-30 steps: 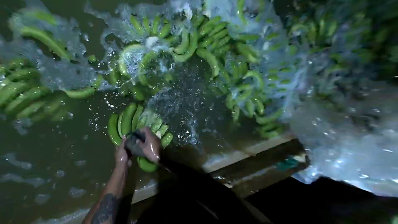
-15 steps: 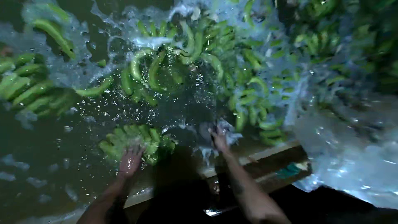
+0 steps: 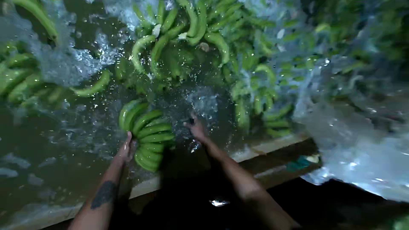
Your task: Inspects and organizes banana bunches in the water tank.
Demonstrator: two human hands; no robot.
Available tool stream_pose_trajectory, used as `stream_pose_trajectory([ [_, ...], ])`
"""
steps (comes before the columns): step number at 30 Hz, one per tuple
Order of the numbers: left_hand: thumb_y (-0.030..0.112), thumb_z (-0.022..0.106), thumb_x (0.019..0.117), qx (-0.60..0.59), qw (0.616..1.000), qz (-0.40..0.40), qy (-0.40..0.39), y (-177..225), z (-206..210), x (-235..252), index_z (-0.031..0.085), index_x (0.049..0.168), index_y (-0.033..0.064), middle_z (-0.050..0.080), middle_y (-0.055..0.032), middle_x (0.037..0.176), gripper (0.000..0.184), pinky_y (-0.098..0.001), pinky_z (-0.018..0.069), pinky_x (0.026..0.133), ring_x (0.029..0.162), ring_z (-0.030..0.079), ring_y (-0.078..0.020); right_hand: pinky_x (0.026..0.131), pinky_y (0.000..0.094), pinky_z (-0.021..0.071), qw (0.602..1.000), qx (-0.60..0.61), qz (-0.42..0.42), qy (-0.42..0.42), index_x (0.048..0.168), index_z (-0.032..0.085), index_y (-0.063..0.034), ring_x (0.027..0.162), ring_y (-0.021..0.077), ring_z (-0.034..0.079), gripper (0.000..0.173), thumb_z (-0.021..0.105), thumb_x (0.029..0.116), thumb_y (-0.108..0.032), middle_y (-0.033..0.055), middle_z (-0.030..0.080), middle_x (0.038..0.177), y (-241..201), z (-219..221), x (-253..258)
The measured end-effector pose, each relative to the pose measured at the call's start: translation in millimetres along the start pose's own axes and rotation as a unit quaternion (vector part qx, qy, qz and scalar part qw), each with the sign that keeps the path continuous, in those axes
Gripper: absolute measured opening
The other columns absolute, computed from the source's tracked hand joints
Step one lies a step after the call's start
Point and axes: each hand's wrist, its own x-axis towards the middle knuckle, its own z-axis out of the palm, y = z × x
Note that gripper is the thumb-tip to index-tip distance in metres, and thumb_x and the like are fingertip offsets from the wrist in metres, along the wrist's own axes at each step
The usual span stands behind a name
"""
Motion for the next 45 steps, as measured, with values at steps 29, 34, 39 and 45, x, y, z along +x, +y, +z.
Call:
stream_pose_trajectory([
  [29,0.042,0.040,0.1098,-0.134,0.978,0.015,0.157,-34,9,-11,0.055,0.121,0.0023,0.061,-0.0037,0.084,0.044,-0.0273,0.0535,0.058,0.066,0.060,-0.0089,0.093,0.0653,0.0527,0.974,-0.225,-0.004,0.022,0.152,0.045,-0.0098,0.115,0.0480,0.064,0.067,0.062,0.1003,-0.049,0.0283,0.047,0.149,-1,-19,-93],
  [34,0.032,0.041,0.1114,-0.168,0.978,0.020,0.126,-15,16,-9,0.055,0.110,-0.0021,0.059,-0.0029,0.070,0.037,-0.0319,0.0600,0.069,0.063,0.064,-0.0129,0.110,0.0526,0.0429,0.976,-0.111,-0.101,-0.158,0.148,0.046,0.0079,0.128,0.0453,0.056,0.049,0.057,0.1012,-0.003,0.0342,0.056,0.138,-67,41,-101],
  [39,0.043,0.045,0.1083,-0.048,0.978,0.024,0.203,-8,42,-15,0.062,0.114,-0.0016,0.064,-0.0124,0.097,0.048,-0.0370,0.0529,0.080,0.085,0.062,-0.0168,0.080,0.0563,0.0571,0.941,-0.243,-0.217,-0.093,0.162,0.034,-0.0315,0.096,0.0429,0.070,0.056,0.046,0.1090,-0.017,0.0270,0.065,0.125,-69,90,-134],
  [45,0.042,0.044,0.1089,0.003,0.975,0.036,0.217,-1,46,-23,0.057,0.126,-0.0074,0.062,-0.0240,0.124,0.054,-0.0471,0.0460,0.102,0.116,0.060,-0.0282,0.089,0.0582,0.0541,0.942,-0.253,-0.144,-0.166,0.164,0.024,-0.0366,0.107,0.0449,0.067,0.065,0.045,0.1079,-0.010,0.0290,0.058,0.137,-83,102,-132],
])
